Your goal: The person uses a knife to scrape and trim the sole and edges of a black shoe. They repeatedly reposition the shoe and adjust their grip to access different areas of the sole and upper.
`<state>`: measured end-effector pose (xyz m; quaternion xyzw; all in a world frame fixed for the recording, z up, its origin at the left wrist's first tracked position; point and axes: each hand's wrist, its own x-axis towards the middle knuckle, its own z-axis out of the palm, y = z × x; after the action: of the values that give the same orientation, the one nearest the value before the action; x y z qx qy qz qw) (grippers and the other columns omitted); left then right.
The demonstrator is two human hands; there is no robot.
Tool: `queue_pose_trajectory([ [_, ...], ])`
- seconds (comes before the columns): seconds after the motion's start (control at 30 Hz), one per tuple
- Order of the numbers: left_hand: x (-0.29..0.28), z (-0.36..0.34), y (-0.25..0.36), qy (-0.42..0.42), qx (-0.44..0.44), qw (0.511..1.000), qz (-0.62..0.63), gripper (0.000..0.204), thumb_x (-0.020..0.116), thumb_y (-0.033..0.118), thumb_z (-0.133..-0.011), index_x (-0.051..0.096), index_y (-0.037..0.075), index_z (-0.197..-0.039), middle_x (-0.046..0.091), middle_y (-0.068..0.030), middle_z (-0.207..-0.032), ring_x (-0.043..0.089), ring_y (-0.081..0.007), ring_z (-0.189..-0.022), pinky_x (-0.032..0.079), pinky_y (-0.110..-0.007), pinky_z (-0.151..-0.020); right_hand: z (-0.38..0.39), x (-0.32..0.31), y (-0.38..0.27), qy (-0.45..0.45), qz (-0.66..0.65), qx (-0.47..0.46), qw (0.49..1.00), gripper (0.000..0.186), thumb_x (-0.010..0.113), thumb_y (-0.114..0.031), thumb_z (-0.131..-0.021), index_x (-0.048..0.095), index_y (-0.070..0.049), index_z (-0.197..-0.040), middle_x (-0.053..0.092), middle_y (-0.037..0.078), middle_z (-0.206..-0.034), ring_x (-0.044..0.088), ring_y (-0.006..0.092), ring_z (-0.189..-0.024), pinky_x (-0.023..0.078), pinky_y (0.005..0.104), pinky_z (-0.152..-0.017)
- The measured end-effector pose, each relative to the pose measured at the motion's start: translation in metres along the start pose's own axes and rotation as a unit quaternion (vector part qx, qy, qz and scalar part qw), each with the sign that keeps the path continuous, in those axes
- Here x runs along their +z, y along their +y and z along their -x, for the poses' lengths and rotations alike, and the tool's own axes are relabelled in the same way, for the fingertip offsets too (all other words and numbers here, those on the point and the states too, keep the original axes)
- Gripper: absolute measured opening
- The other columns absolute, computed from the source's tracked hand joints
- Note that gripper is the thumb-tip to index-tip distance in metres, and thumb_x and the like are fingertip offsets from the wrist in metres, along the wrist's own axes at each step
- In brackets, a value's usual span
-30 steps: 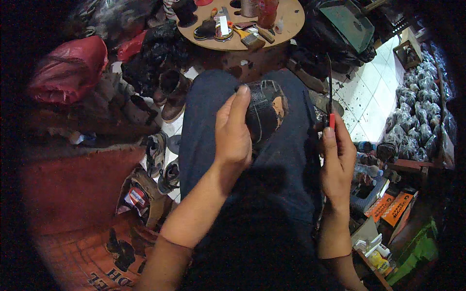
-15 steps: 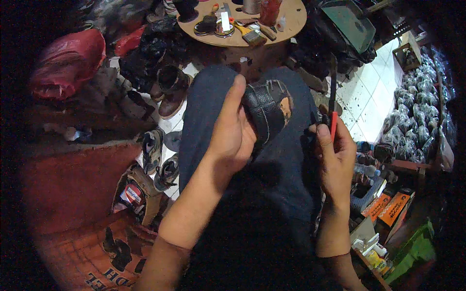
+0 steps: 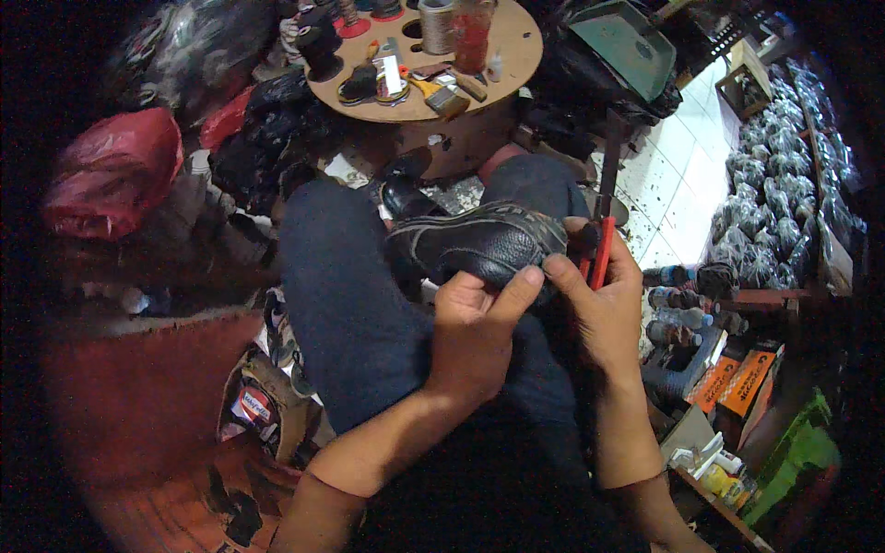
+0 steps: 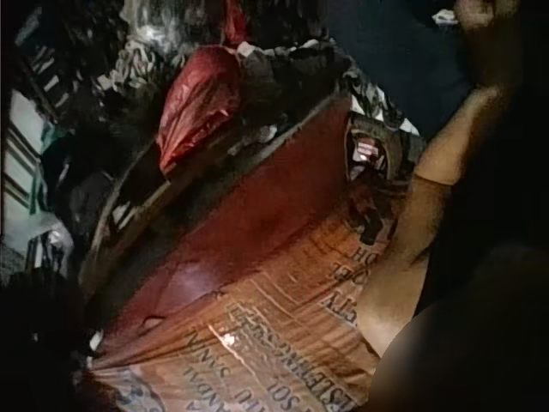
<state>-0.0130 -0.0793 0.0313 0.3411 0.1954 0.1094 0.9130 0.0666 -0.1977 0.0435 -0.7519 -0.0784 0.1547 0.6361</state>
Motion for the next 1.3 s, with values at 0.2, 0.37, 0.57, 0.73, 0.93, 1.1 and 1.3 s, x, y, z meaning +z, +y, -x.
queue_pose_trajectory([
  [0.2, 0.013, 0.009, -0.009, 0.046, 0.105, 0.951, -0.286, 0.026, 0.071, 0.007, -0.097, 0.069, -0.006, -0.118, 0.073, -0.0103, -0.115, 0.069, -0.0177, -0.103, 0.054, -0.034, -0.095, -0.008, -0.006, 0.005, -0.014, -0.080, -0.008, 0.997, 0.028, 0.083, -0.019, -0.091, 0.072, 0.001, -0.108, 0.070, 0.001, -0.092, 0.060, 0.0081, -0.081, 0.053, 0.0275, -0.076],
  [0.37, 0.024, 0.011, -0.010, 0.094, 0.066, 0.934, -0.339, 0.020, 0.074, 0.007, -0.094, 0.072, -0.005, -0.110, 0.073, -0.0071, -0.110, 0.067, -0.0148, -0.100, 0.054, -0.032, -0.090, -0.025, -0.003, 0.019, -0.052, -0.068, 0.015, 0.996, 0.024, 0.073, -0.025, -0.100, 0.073, -0.001, -0.100, 0.065, -0.003, -0.080, 0.055, 0.0059, -0.073, 0.046, 0.0261, -0.066],
  [0.57, 0.019, 0.001, -0.013, 0.088, 0.153, 0.969, -0.174, 0.025, 0.073, 0.009, -0.098, 0.069, -0.006, -0.117, 0.071, -0.0083, -0.115, 0.067, -0.0147, -0.101, 0.054, -0.029, -0.092, -0.033, 0.007, 0.025, -0.070, -0.097, 0.089, 0.989, 0.033, 0.068, -0.033, -0.104, 0.069, -0.005, -0.086, 0.054, -0.007, -0.068, 0.046, 0.0033, -0.061, 0.037, 0.0270, -0.053],
  [0.73, 0.009, -0.002, -0.005, 0.135, 0.045, 0.979, -0.144, 0.027, 0.070, 0.013, -0.099, 0.068, -0.006, -0.118, 0.070, -0.0094, -0.117, 0.066, -0.0165, -0.104, 0.053, -0.033, -0.095, -0.031, 0.009, 0.018, -0.069, -0.088, 0.108, 0.988, 0.032, 0.067, -0.033, -0.105, 0.070, -0.006, -0.088, 0.051, -0.011, -0.070, 0.042, 0.0020, -0.066, 0.036, 0.0254, -0.055],
  [0.93, 0.015, -0.015, -0.007, 0.135, 0.081, 0.985, -0.069, 0.031, 0.070, 0.019, -0.099, 0.069, -0.007, -0.116, 0.072, -0.0134, -0.115, 0.070, -0.0205, -0.101, 0.056, -0.035, -0.090, -0.029, 0.004, 0.009, -0.080, -0.098, 0.086, 0.988, 0.028, 0.066, -0.033, -0.106, 0.076, -0.007, -0.104, 0.053, -0.010, -0.073, 0.042, 0.0013, -0.064, 0.034, 0.0243, -0.053],
  [1.1, 0.010, -0.025, -0.009, 0.116, 0.096, 0.985, -0.084, 0.027, 0.070, 0.014, -0.099, 0.069, -0.006, -0.117, 0.072, -0.0127, -0.114, 0.071, -0.0217, -0.099, 0.056, -0.035, -0.090, -0.032, -0.001, 0.006, -0.069, -0.105, 0.130, 0.984, 0.031, 0.064, -0.035, -0.107, 0.076, -0.007, -0.110, 0.060, -0.007, -0.075, 0.048, 0.0016, -0.063, 0.035, 0.0214, -0.051],
  [1.3, -0.008, -0.040, -0.005, 0.146, 0.184, 0.954, -0.188, 0.022, 0.072, 0.014, -0.098, 0.072, -0.006, -0.106, 0.074, -0.0125, -0.105, 0.072, -0.0206, -0.091, 0.058, -0.037, -0.085, -0.077, -0.051, 0.066, 0.090, -0.136, 0.031, 0.986, 0.038, 0.059, -0.035, -0.108, 0.073, -0.002, -0.120, 0.064, -0.001, -0.081, 0.045, 0.0040, -0.059, 0.033, 0.0207, -0.051],
])
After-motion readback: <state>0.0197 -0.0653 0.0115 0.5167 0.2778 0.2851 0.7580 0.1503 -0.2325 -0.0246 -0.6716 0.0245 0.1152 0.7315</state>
